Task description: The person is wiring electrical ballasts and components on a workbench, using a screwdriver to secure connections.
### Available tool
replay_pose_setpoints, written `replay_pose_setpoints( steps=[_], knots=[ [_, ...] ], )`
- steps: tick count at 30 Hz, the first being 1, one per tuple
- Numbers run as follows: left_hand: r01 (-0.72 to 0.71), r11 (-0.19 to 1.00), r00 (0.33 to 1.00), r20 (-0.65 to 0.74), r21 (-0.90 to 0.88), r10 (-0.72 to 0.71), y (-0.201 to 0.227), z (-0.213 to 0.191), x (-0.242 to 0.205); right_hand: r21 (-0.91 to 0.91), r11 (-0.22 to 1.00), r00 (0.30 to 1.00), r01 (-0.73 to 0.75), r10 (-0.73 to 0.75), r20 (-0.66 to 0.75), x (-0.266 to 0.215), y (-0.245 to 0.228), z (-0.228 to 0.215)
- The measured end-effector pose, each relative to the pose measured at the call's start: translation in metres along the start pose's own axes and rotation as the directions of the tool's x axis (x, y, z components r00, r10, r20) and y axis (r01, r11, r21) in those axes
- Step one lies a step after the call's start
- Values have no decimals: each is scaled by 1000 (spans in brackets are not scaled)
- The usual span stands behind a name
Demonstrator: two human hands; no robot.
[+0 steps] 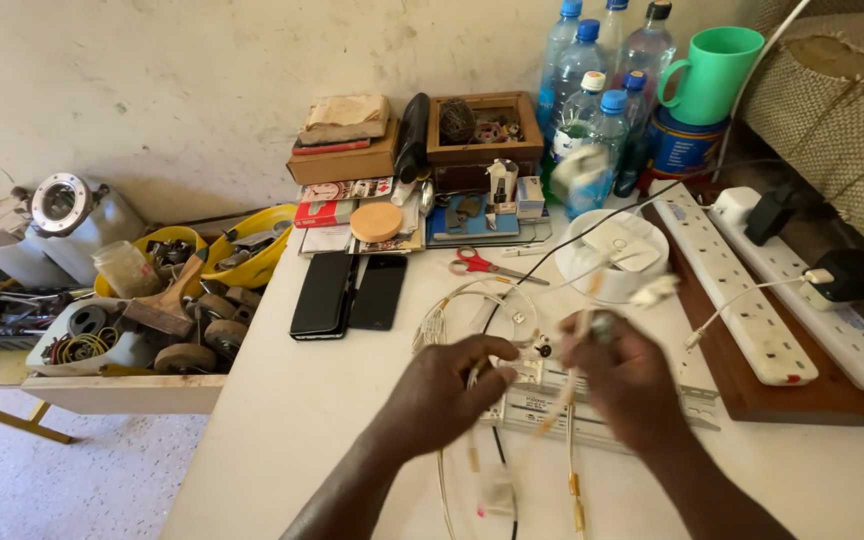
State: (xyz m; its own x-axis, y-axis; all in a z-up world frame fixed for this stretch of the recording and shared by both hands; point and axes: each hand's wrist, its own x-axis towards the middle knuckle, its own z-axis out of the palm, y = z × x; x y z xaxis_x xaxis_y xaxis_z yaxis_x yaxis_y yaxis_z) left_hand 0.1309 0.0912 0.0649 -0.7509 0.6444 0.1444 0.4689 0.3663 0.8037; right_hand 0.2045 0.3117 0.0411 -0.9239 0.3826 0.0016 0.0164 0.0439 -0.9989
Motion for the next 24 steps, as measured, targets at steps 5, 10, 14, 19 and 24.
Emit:
replay_pose_setpoints(
  steps=[5,10,14,19,24],
  knots=[
    [-334,930,939,-25,155,342,-18,-28,-3,91,990,932,111,-72,-356,19,-25,-33],
    [-543,831,837,-2,120,548,-35,-36,1,237,951,857,201,-53,-512,48,-13,-61],
    [-116,898,989,-39,424,146,-38,-43,1,284,935,862,213,-42,-506,58,1,-62],
    [294,718,935,-35,631,-353,-24,-24,0,254,928,884,273,-137,-447,48,1,-36],
    [-3,665,956,198,747,-218,-3,-4,-8,254,926,919,279,-181,-352,52,23,-32]
  ],
)
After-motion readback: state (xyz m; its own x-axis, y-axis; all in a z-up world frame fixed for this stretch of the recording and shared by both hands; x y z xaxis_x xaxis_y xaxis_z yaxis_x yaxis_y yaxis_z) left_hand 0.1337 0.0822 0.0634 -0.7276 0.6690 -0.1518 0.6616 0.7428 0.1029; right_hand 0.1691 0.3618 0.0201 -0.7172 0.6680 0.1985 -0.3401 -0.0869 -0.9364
